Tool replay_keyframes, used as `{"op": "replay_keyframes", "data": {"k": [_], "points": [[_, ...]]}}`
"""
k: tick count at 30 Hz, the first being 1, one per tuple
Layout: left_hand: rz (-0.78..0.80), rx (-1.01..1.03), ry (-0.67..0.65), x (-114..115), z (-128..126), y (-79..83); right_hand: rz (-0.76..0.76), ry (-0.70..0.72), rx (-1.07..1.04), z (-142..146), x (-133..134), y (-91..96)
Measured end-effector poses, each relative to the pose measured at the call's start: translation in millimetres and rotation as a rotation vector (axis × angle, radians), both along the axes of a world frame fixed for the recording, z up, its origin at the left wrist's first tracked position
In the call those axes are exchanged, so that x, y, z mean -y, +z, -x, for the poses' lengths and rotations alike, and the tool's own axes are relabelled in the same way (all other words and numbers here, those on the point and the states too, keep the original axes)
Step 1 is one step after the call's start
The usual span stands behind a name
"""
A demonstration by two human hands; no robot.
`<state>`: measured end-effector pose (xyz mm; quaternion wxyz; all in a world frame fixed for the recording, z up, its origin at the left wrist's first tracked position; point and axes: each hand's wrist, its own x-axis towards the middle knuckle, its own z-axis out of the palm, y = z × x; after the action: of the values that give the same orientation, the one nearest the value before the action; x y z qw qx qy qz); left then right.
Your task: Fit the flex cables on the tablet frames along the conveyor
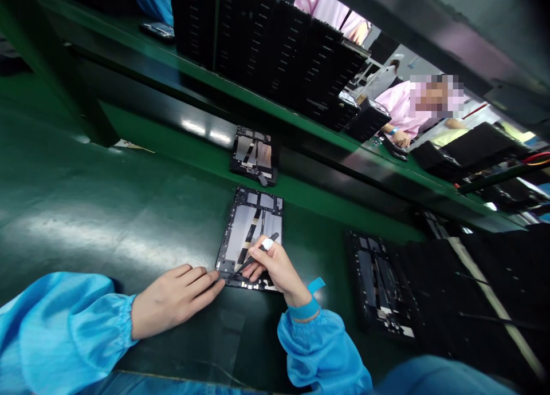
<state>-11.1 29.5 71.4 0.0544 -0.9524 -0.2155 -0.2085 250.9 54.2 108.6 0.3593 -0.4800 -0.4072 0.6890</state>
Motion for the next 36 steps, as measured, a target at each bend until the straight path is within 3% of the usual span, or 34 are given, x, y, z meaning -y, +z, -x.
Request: {"op": "replay_keyframes", "data": {"k": [4, 12, 16, 24, 36], "points": [[0.114, 0.037, -0.028, -4.0, 1.1, 7.5, 0.008, -0.028, -0.018, 1.3, -0.1, 0.2], [0.167, -0.012, -0.014, -2.5, 1.9, 19.1, 0.021, 0.009, 0.03, 2.8, -0.7, 0.3], [0.241, 0.131, -0.019, -5.4, -0.1, 17.1, 0.014, 0.059, 0.089, 6.7, 0.0, -2.2], [0.243, 0.197, -0.014, -6.9, -4.1, 23.2, -0.012, 0.103, 0.133, 10.4, 2.5, -3.1], [0.229, 0.214, -0.008, -6.3, -5.8, 20.1, 0.021, 0.073, 0.151, 14.2, 1.9, 0.7]]}}
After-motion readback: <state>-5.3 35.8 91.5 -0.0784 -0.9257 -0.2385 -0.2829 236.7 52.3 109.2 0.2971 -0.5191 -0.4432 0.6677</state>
